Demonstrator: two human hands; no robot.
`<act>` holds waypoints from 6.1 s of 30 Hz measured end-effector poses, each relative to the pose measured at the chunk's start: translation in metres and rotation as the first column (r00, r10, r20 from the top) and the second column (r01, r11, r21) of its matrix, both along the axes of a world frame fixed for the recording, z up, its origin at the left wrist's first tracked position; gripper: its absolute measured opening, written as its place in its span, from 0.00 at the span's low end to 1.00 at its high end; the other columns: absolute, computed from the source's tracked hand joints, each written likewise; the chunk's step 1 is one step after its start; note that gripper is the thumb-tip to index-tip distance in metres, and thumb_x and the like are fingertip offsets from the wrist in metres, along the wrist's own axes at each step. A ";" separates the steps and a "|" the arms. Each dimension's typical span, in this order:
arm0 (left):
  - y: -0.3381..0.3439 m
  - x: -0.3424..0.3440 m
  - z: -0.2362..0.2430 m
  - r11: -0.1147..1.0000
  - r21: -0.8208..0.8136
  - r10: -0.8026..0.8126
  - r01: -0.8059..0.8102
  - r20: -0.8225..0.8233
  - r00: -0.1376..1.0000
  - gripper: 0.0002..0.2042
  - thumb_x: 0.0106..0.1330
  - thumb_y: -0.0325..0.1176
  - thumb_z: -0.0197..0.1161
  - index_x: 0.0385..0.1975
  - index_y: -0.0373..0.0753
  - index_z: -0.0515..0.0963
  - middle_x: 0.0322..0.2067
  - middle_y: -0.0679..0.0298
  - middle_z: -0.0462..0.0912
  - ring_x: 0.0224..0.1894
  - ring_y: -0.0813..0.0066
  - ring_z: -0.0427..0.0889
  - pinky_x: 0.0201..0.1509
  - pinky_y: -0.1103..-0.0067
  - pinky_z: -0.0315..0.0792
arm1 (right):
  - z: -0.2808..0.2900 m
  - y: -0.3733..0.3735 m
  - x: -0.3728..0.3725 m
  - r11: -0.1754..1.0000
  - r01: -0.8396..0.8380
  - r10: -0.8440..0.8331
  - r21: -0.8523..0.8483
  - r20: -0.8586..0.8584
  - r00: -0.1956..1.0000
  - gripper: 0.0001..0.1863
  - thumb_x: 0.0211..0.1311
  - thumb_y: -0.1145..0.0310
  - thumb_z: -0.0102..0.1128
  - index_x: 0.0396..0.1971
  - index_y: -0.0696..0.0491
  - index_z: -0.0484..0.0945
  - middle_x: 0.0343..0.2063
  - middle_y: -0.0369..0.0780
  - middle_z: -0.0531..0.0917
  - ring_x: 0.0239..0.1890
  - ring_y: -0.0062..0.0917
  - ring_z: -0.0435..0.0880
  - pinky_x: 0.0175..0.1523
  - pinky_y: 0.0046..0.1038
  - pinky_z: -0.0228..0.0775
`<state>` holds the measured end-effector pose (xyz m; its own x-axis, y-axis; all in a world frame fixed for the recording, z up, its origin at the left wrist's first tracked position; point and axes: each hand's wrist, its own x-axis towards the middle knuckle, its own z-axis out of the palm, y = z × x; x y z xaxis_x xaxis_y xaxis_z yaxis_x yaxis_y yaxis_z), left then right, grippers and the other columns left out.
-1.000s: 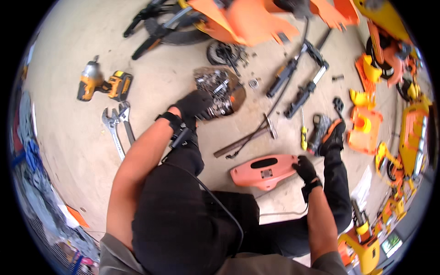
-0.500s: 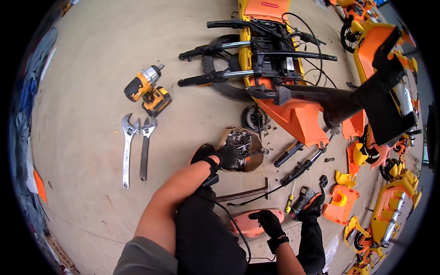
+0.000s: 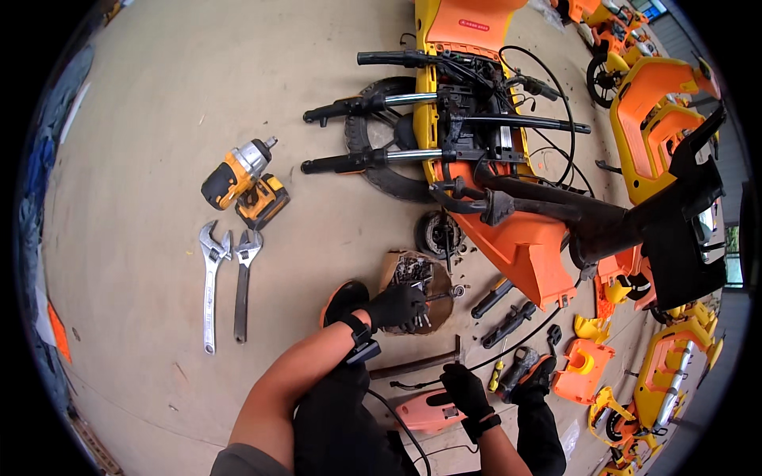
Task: The person picks up and examines an orange motorcycle panel, then sorts through a cardboard box of bolts and metal pins by hand before selecting a pin and inserting it into an impact driver.
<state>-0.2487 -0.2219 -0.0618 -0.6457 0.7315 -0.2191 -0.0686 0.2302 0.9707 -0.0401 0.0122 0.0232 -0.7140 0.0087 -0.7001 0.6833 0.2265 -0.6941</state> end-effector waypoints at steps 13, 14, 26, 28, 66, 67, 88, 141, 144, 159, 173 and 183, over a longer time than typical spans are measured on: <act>-0.079 -0.016 0.012 0.664 0.305 0.312 -0.682 0.716 0.625 0.16 0.75 0.39 0.49 0.49 0.33 0.74 0.47 0.50 0.82 0.48 0.59 0.83 0.55 0.68 0.77 | -0.023 0.010 -0.066 0.969 -0.070 0.136 0.236 -0.275 0.952 0.11 0.67 0.73 0.59 0.47 0.59 0.77 0.34 0.37 0.84 0.36 0.16 0.80 0.39 0.21 0.73; -0.078 -0.017 0.005 0.632 0.334 0.221 -0.700 0.787 0.576 0.18 0.75 0.40 0.49 0.51 0.31 0.74 0.49 0.47 0.81 0.50 0.56 0.83 0.56 0.67 0.77 | -0.019 0.014 -0.071 0.982 -0.005 0.042 0.190 -0.187 0.981 0.11 0.68 0.72 0.58 0.47 0.59 0.77 0.33 0.38 0.85 0.36 0.16 0.81 0.41 0.22 0.73; -0.099 -0.022 -0.006 0.638 0.345 0.172 -0.688 0.808 0.564 0.16 0.74 0.33 0.50 0.54 0.30 0.73 0.48 0.51 0.80 0.51 0.59 0.81 0.57 0.69 0.75 | -0.038 -0.038 -0.141 0.965 -0.072 0.158 0.250 -0.341 0.927 0.08 0.65 0.69 0.59 0.40 0.56 0.79 0.27 0.41 0.82 0.28 0.22 0.81 0.35 0.26 0.74; -0.105 -0.019 -0.014 0.617 0.381 0.102 -0.688 0.828 0.551 0.16 0.73 0.33 0.51 0.55 0.32 0.73 0.47 0.53 0.79 0.49 0.62 0.79 0.54 0.72 0.75 | -0.056 -0.047 -0.145 0.955 -0.129 0.249 0.268 -0.482 0.840 0.08 0.63 0.69 0.59 0.39 0.57 0.78 0.29 0.43 0.83 0.30 0.31 0.82 0.36 0.32 0.74; -0.082 -0.024 0.000 0.728 0.351 0.098 -0.588 0.796 0.597 0.19 0.74 0.31 0.50 0.62 0.33 0.67 0.50 0.60 0.80 0.46 0.75 0.81 0.51 0.80 0.76 | -0.135 -0.061 -0.159 0.240 -0.396 0.877 0.886 -0.023 0.480 0.14 0.54 0.63 0.60 0.41 0.47 0.80 0.34 0.47 0.82 0.37 0.43 0.82 0.38 0.43 0.76; -0.082 -0.024 -0.002 0.724 0.350 0.099 -0.595 0.801 0.591 0.19 0.74 0.31 0.50 0.62 0.33 0.68 0.50 0.59 0.80 0.46 0.74 0.81 0.50 0.79 0.76 | -0.135 -0.063 -0.157 0.226 -0.396 0.882 0.890 -0.014 0.471 0.13 0.54 0.63 0.61 0.41 0.47 0.81 0.33 0.46 0.83 0.36 0.43 0.82 0.38 0.43 0.76; -0.062 -0.029 -0.004 0.509 0.432 -0.166 -0.744 0.898 0.408 0.37 0.75 0.56 0.41 0.63 0.21 0.61 0.60 0.37 0.68 0.66 0.45 0.65 0.73 0.55 0.56 | -0.046 -0.043 -0.171 0.845 0.161 -0.252 -0.509 -0.114 0.961 0.10 0.72 0.70 0.53 0.46 0.60 0.75 0.39 0.37 0.84 0.40 0.18 0.82 0.47 0.22 0.78; -0.030 -0.015 0.010 0.589 0.365 -0.162 -0.721 0.927 0.337 0.40 0.72 0.64 0.38 0.60 0.26 0.66 0.54 0.44 0.77 0.56 0.58 0.79 0.63 0.67 0.72 | -0.019 -0.085 -0.169 0.974 0.037 -0.088 -0.224 -0.222 0.971 0.13 0.70 0.70 0.55 0.48 0.62 0.77 0.37 0.37 0.82 0.37 0.15 0.80 0.43 0.21 0.75; -0.030 -0.017 0.009 0.587 0.406 -0.183 -0.701 0.909 0.374 0.40 0.72 0.64 0.38 0.60 0.26 0.67 0.54 0.44 0.77 0.57 0.56 0.78 0.63 0.65 0.72 | -0.021 -0.081 -0.163 0.999 -0.024 0.009 -0.038 -0.369 0.929 0.12 0.68 0.71 0.57 0.46 0.62 0.79 0.37 0.36 0.82 0.37 0.13 0.77 0.43 0.18 0.73; -0.026 -0.015 0.015 0.630 0.323 -0.092 -0.707 0.934 0.345 0.44 0.68 0.68 0.43 0.62 0.25 0.64 0.55 0.44 0.77 0.53 0.57 0.81 0.59 0.66 0.75 | -0.012 -0.091 -0.166 0.995 -0.009 -0.023 -0.100 -0.311 0.950 0.13 0.66 0.73 0.57 0.48 0.62 0.79 0.35 0.35 0.83 0.36 0.14 0.78 0.43 0.19 0.73; -0.041 -0.019 0.007 0.543 0.294 -0.138 -0.786 0.955 0.262 0.40 0.70 0.63 0.43 0.60 0.23 0.66 0.57 0.39 0.72 0.60 0.45 0.73 0.68 0.53 0.62 | -0.039 -0.027 -0.137 0.990 0.138 -0.126 0.025 -0.263 0.956 0.09 0.67 0.70 0.58 0.39 0.61 0.79 0.26 0.34 0.81 0.26 0.14 0.77 0.33 0.19 0.72; -0.053 -0.027 0.024 0.529 0.126 0.132 -0.840 0.965 0.228 0.41 0.71 0.61 0.42 0.66 0.24 0.57 0.65 0.38 0.62 0.70 0.46 0.60 0.74 0.52 0.51 | -0.058 -0.033 -0.145 0.978 0.156 -0.181 -0.135 -0.195 0.964 0.09 0.67 0.70 0.57 0.40 0.61 0.79 0.28 0.36 0.83 0.30 0.17 0.81 0.36 0.20 0.73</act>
